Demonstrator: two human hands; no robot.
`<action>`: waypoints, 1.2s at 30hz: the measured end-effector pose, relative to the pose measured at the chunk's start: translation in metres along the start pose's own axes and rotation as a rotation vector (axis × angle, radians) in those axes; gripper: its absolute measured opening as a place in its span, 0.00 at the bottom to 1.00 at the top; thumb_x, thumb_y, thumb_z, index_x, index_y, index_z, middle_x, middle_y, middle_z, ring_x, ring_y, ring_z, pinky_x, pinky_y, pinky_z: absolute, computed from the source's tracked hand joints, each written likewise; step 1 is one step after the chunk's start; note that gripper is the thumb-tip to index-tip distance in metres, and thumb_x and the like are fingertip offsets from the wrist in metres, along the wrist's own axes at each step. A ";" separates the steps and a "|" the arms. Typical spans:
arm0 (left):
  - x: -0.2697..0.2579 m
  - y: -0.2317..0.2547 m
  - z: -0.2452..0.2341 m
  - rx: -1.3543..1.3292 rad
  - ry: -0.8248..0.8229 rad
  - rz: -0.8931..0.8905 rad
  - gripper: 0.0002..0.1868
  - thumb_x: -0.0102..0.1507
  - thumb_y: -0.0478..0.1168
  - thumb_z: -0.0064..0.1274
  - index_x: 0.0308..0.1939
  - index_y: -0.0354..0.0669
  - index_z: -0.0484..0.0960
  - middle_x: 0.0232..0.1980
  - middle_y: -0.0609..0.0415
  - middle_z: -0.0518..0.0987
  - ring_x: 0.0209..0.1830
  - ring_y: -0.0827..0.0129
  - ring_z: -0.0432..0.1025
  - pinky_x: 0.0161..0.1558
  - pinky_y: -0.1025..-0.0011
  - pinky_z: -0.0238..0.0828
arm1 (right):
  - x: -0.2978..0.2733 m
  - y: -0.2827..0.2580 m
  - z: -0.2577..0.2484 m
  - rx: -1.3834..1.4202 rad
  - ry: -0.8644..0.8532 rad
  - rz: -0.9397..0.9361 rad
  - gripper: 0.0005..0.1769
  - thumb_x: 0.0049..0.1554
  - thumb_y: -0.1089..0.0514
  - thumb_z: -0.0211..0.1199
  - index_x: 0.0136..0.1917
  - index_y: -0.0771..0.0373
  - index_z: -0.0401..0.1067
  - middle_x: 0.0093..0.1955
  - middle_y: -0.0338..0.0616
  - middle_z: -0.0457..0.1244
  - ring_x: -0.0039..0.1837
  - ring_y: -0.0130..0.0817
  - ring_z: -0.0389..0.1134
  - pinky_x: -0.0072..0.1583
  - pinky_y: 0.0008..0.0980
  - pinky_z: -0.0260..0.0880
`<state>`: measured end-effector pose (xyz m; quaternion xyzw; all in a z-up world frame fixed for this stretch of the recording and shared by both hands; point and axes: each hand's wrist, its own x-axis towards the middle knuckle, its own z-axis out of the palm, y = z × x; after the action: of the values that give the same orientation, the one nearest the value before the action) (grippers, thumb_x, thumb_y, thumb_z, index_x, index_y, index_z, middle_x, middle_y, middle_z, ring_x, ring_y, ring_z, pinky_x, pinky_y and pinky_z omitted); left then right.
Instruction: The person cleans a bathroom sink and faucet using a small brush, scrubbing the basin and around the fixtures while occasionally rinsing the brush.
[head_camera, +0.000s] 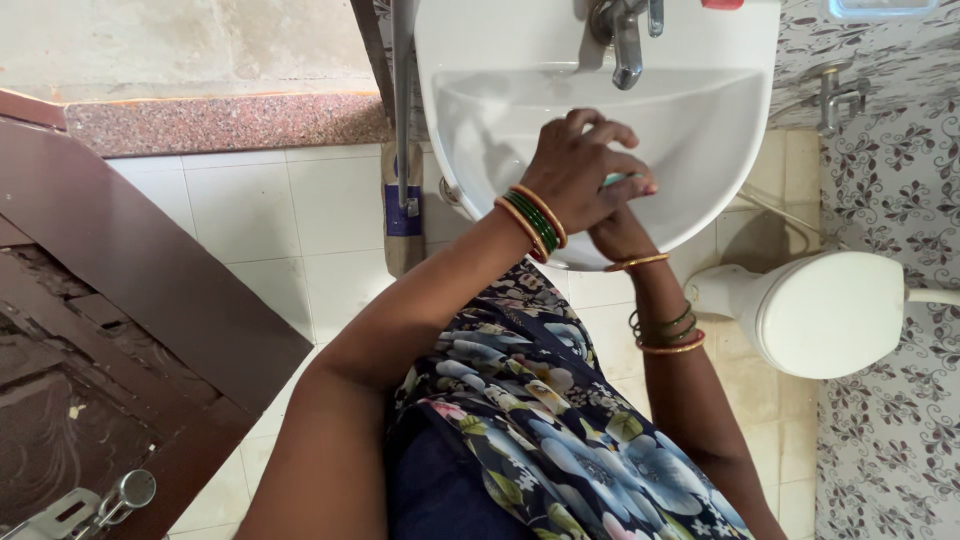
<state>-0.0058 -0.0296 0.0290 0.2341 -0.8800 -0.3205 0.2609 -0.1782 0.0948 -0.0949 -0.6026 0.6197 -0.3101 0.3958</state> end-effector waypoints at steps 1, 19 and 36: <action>0.003 0.002 -0.006 -0.025 0.002 -0.014 0.19 0.63 0.64 0.53 0.39 0.62 0.91 0.57 0.62 0.79 0.64 0.58 0.63 0.64 0.53 0.56 | 0.000 -0.011 0.005 0.001 -0.002 0.000 0.27 0.65 0.63 0.53 0.74 0.74 0.56 0.72 0.66 0.57 0.76 0.56 0.55 0.73 0.48 0.54; 0.002 0.000 -0.001 0.005 -0.197 -0.151 0.15 0.63 0.60 0.55 0.42 0.63 0.90 0.53 0.59 0.80 0.59 0.59 0.66 0.63 0.54 0.58 | 0.020 -0.006 -0.002 -0.168 0.116 -0.100 0.26 0.64 0.60 0.59 0.72 0.73 0.62 0.73 0.66 0.58 0.76 0.57 0.57 0.74 0.47 0.56; -0.005 0.003 -0.067 -0.116 -0.036 -0.064 0.20 0.66 0.63 0.51 0.40 0.56 0.88 0.34 0.52 0.82 0.38 0.58 0.76 0.46 0.55 0.69 | 0.029 -0.032 0.019 0.187 -0.077 -0.057 0.25 0.69 0.59 0.50 0.76 0.70 0.58 0.74 0.58 0.59 0.77 0.47 0.58 0.75 0.41 0.58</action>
<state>0.0381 -0.0540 0.0734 0.2409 -0.8567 -0.3832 0.2475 -0.1448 0.0647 -0.0798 -0.5919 0.5550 -0.3543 0.4648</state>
